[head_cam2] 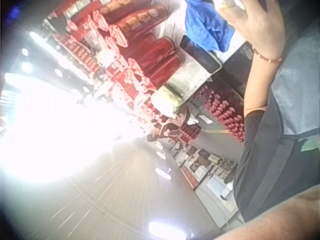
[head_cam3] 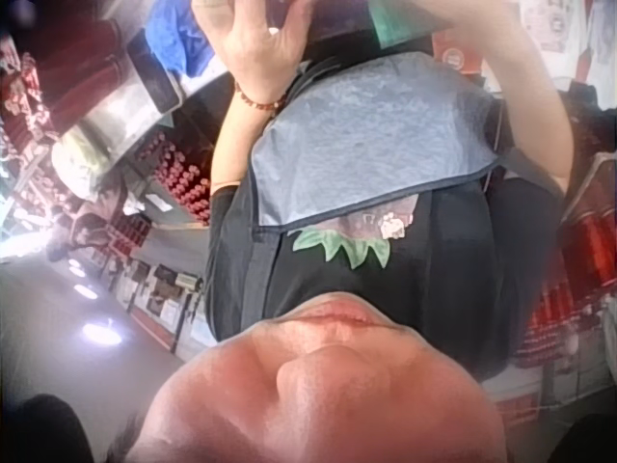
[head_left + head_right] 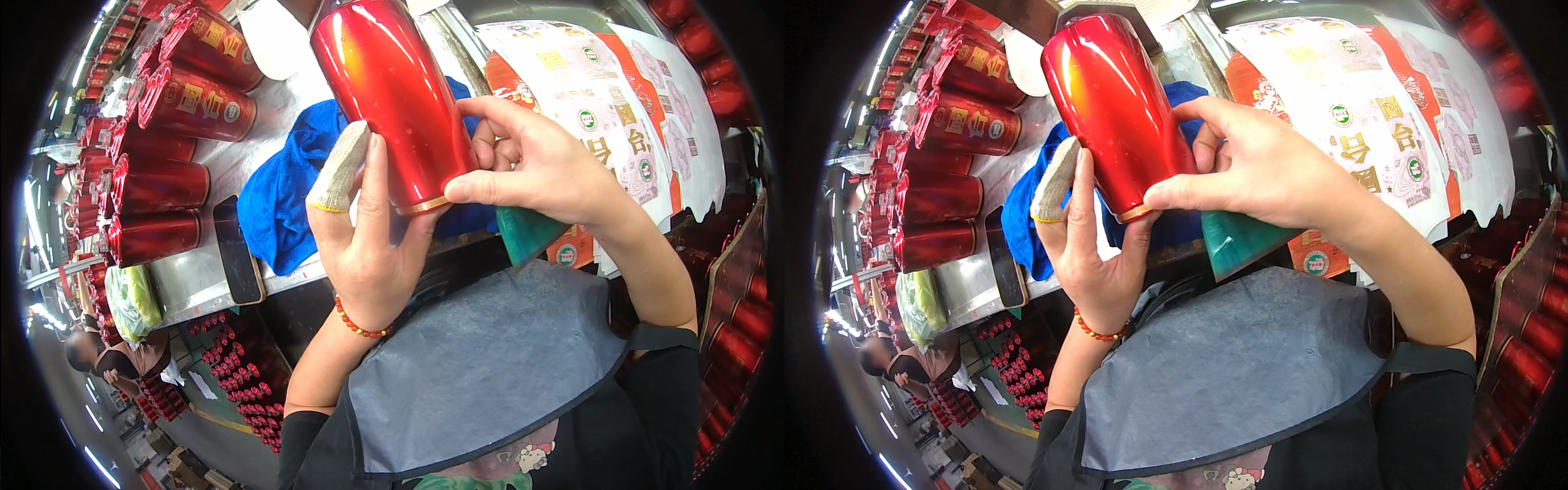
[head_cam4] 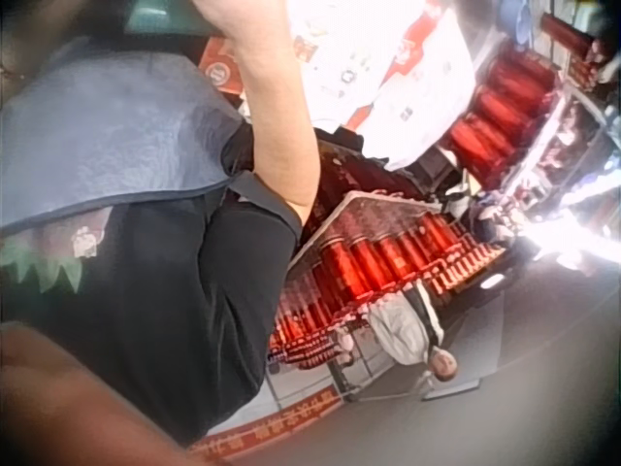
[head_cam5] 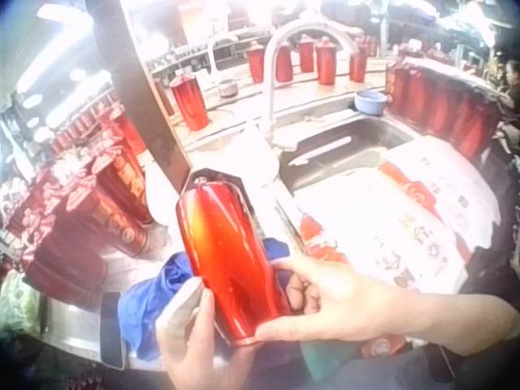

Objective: The person repeatedly wipes red cylindrical containers with a green sponge and a blue cloth, rotating each container to clean all sides. The person handles multiple containers one at a time, placing them back on the work surface after cleaning.

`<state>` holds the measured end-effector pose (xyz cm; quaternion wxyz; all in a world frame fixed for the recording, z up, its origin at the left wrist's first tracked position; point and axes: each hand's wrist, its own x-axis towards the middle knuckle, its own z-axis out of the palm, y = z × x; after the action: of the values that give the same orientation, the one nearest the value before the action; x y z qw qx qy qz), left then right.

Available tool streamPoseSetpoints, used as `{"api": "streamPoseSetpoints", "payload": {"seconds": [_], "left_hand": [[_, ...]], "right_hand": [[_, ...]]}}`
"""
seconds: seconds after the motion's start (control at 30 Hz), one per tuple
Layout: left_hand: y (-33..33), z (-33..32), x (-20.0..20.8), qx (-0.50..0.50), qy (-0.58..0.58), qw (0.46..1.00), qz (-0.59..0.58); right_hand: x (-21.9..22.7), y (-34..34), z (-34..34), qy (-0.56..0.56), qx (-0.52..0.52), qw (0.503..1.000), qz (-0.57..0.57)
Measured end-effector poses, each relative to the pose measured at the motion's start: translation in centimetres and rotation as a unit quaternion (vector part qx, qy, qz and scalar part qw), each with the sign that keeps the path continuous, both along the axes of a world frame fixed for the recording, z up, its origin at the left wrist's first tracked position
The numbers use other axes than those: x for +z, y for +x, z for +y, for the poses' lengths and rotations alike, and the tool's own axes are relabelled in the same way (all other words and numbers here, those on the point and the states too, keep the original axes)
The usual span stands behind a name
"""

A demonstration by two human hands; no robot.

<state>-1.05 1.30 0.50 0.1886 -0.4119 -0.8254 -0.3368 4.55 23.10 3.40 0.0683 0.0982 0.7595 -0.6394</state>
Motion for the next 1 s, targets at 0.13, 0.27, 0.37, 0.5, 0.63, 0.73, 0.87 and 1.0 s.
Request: {"api": "streamPoseSetpoints", "payload": {"seconds": [0.13,0.27,0.37,0.5,0.63,0.73,0.87,1.0], "left_hand": [[0.3,-0.8,-0.4,-0.013,0.000,0.999,0.044],[1.5,-2.4,0.1,-0.077,-0.021,0.992,0.098],[0.9,-2.5,-0.1,-0.099,-0.020,0.985,0.143],[0.5,-2.0,0.6,-0.130,-0.034,0.979,0.151],[0.5,-0.8,1.3,-0.132,-0.071,0.973,0.175],[1.0,-0.1,0.9,-0.138,-0.079,0.973,0.164],[1.4,-1.6,-0.3,-0.097,-0.014,0.984,0.150],[2.1,-2.0,0.1,-0.071,-0.039,0.987,0.137]], "right_hand": [[1.2,-2.2,2.3,0.002,0.016,1.000,-0.008],[0.8,-6.2,3.4,0.030,0.050,0.998,0.007],[0.5,-7.6,2.5,-0.030,0.056,0.998,0.027],[0.7,-8.2,1.9,-0.064,0.066,0.995,0.035],[0.8,-8.4,1.7,-0.020,0.054,0.998,0.022],[1.0,-8.5,1.9,-0.019,0.074,0.997,0.023],[0.7,-8.5,2.2,-0.006,0.092,0.995,0.029],[0.5,-8.7,2.0,-0.010,0.102,0.994,0.020]]}}
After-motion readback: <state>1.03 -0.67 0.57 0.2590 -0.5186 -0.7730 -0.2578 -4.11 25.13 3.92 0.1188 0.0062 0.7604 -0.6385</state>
